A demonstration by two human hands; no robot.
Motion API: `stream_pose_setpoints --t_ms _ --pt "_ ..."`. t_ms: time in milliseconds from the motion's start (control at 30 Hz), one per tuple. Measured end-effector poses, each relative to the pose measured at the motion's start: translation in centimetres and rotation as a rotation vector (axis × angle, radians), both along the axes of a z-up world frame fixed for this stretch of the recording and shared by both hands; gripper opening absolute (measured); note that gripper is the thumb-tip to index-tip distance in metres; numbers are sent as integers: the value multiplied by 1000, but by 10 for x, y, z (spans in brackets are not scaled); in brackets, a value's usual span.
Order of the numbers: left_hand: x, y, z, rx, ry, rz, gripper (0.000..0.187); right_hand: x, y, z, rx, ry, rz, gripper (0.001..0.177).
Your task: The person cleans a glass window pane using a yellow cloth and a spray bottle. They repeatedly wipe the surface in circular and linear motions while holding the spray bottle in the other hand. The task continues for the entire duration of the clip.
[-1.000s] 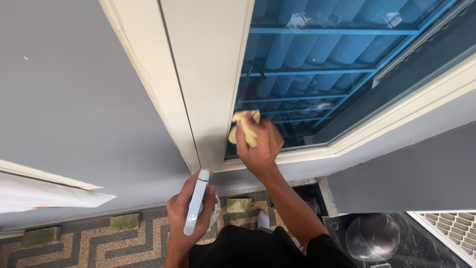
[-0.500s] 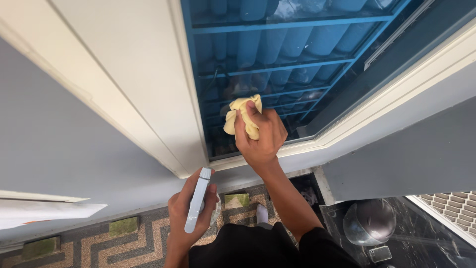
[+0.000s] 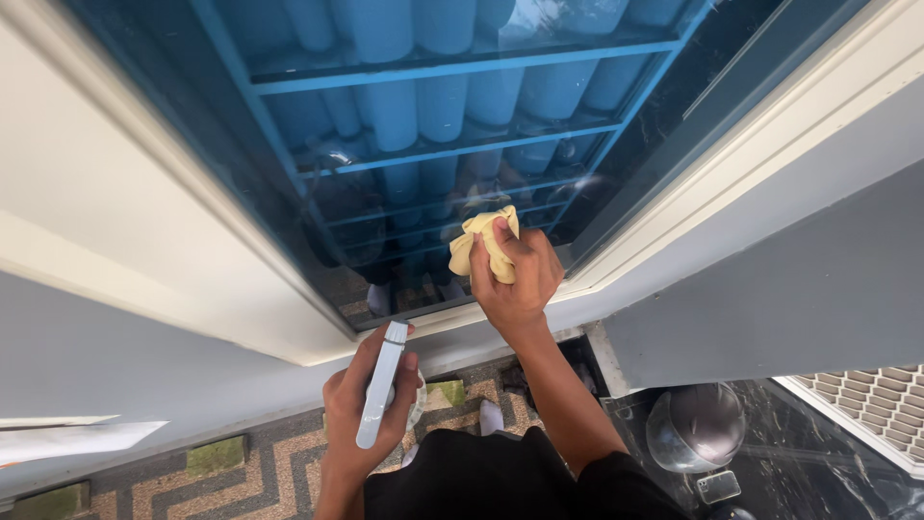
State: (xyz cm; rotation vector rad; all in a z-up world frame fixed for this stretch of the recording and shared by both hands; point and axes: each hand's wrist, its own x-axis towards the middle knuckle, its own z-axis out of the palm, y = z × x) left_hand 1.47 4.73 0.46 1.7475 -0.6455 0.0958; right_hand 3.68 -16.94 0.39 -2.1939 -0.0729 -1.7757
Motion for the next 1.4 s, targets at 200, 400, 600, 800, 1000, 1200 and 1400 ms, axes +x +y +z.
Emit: stream_pose_setpoints --t_ms 200,400,600,800,1000,1200,1400 --pt "-8 -43 -1 20 -12 3 29 -15 -49 -4 0 3 -26 38" --pt "-20 -83 -3 30 48 -2 30 -30 -97 -13 30 9 -92 35" --pt "-31 -111 -12 13 64 10 32 -43 -137 -25 115 -16 -167 28" --pt "-39 -130 -15 24 76 60 33 -45 -149 -9 196 -24 -132 25" --pt "-40 -141 -19 -15 62 49 33 -47 -148 36 179 -35 -109 26" --pt "-39 -140 -21 -20 62 72 36 -41 -148 49 175 -65 -54 25" --pt "-37 -130 -21 10 57 96 34 -45 -141 3 117 13 -21 26"
